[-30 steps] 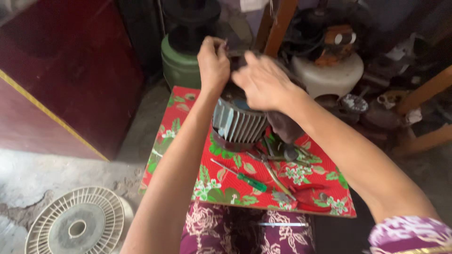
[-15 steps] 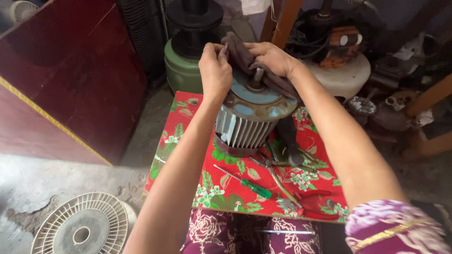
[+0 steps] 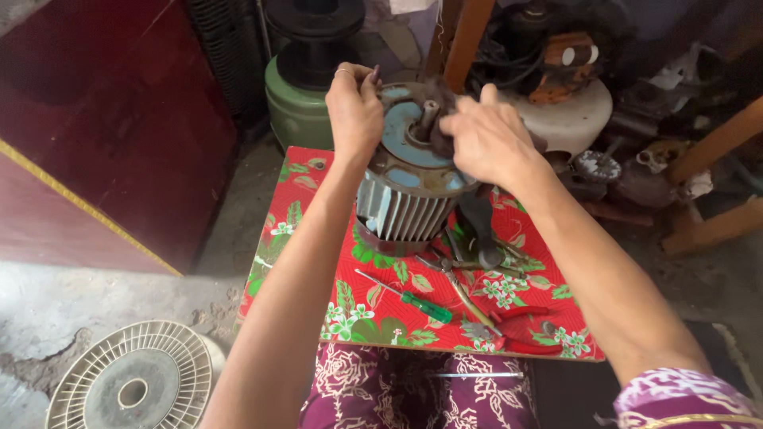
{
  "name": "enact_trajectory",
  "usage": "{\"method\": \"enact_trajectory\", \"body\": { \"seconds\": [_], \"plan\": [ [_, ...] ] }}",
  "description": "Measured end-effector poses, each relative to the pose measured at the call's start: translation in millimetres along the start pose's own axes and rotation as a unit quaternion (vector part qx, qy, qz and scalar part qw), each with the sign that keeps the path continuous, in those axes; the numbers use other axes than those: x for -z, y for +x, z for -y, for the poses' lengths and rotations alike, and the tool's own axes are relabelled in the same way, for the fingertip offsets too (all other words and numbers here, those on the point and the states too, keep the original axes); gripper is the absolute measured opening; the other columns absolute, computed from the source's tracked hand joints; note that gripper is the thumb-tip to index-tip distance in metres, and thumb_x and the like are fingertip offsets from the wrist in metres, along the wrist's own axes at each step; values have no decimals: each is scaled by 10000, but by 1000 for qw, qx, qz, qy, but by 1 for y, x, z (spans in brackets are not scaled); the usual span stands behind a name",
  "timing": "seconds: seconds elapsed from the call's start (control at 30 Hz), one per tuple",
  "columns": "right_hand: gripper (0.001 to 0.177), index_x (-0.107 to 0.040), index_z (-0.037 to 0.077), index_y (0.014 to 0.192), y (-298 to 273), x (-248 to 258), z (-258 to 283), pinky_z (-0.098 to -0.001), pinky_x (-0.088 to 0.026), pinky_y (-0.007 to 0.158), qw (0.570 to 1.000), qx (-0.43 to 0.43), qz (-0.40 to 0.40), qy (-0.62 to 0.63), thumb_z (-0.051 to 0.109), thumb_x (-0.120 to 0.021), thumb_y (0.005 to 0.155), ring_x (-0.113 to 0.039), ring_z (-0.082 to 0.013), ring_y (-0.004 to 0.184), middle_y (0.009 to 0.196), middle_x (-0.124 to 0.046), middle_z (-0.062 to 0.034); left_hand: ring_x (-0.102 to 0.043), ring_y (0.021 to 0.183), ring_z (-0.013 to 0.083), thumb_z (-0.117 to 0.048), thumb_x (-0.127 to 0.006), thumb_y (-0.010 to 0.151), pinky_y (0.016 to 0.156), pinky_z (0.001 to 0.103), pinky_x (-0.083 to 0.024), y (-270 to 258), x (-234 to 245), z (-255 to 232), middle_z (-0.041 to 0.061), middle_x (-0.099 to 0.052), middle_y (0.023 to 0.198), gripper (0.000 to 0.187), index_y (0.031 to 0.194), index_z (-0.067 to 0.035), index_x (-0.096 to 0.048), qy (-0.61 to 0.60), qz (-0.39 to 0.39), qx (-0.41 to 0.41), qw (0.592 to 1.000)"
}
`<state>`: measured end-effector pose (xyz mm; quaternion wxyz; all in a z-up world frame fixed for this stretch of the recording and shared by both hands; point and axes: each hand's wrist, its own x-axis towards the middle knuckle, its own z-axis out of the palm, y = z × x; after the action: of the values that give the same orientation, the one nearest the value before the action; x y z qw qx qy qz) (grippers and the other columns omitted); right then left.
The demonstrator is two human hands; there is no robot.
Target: The person disassembles and reassembles an electric motor housing on a table, removing small internal fasteners with a cloth and a screwdriver, wiping parts, and fitting a metal top bracket.
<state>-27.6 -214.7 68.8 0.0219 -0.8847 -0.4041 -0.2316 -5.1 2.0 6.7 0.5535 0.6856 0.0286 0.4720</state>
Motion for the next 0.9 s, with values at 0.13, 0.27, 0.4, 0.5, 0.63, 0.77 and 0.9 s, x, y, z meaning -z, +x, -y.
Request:
{"method": "enact_trajectory", "body": {
  "seconds": [0.13, 0.27, 0.4, 0.5, 0.63, 0.77, 0.9],
  "plan": [
    [253, -796, 85, 910, 4, 33, 31, -476, -557, 825, 982, 48, 142, -115, 124, -650, 707, -618, -391, 1035, 944, -723, -179, -681, 738, 251, -34, -663, 947, 705, 363, -530, 0, 0, 6, 158, -710, 812, 72, 912, 23, -638, 9, -28, -38, 999],
    [216, -754, 85, 852, 25, 53, 46, -505, -552, 764, 986, 60, 149, -41, 133, -654, 666, -672, -402, 894, 806, -698, -200, -703, 768, 129, -55, -603, 985, 700, 294, -547, 6, 1, 8, 100, -760, 864, 84, 978, 17, -646, -115, -15, 39, 993],
    [212, -676, 38, 865, 41, 35, 64, -539, -520, 679, 990, 93, -32, 98, 191, -710, 721, -662, -429, 744, 699, -662, -217, -690, 804, 111, -56, -609, 1014, 739, 274, -539, 6, 5, 15, 106, -774, 912, 104, 995, 37, -650, -121, -20, -17, 992],
    [132, -702, 72, 869, 82, 2, 65, -531, -510, 697, 992, 53, -101, 44, 149, -699, 763, -643, -411, 858, 774, -689, -179, -531, 681, 141, -83, -618, 1048, 607, 312, -453, 6, 5, 19, 149, -663, 810, 142, 1026, 49, -664, -135, -34, 107, 984],
    [299, -706, 39, 919, 61, -21, 63, -486, -511, 741, 974, 137, -178, 35, 147, -687, 641, -606, -389, 901, 885, -662, -173, -689, 749, 122, -94, -598, 1052, 692, 273, -557, 10, 4, 14, 118, -749, 839, 158, 980, 46, -617, -182, -38, 34, 982],
    [240, -754, 88, 942, 14, -6, 52, -461, -512, 823, 984, 145, -79, 71, 85, -663, 720, -583, -352, 953, 915, -641, -128, -712, 789, 123, -52, -571, 1016, 704, 277, -552, 2, 4, 8, 113, -776, 898, 107, 1015, 33, -635, -108, 1, 16, 994],
    [262, -788, 151, 884, -17, 29, 10, -425, -532, 762, 979, 164, 1, 125, 61, -644, 684, -633, -301, 948, 1075, -742, -46, -708, 759, 160, -57, -571, 1010, 678, 307, -543, 2, 0, -1, 122, -770, 863, 90, 1004, 17, -621, -86, 39, 48, 994]
  ]
}}
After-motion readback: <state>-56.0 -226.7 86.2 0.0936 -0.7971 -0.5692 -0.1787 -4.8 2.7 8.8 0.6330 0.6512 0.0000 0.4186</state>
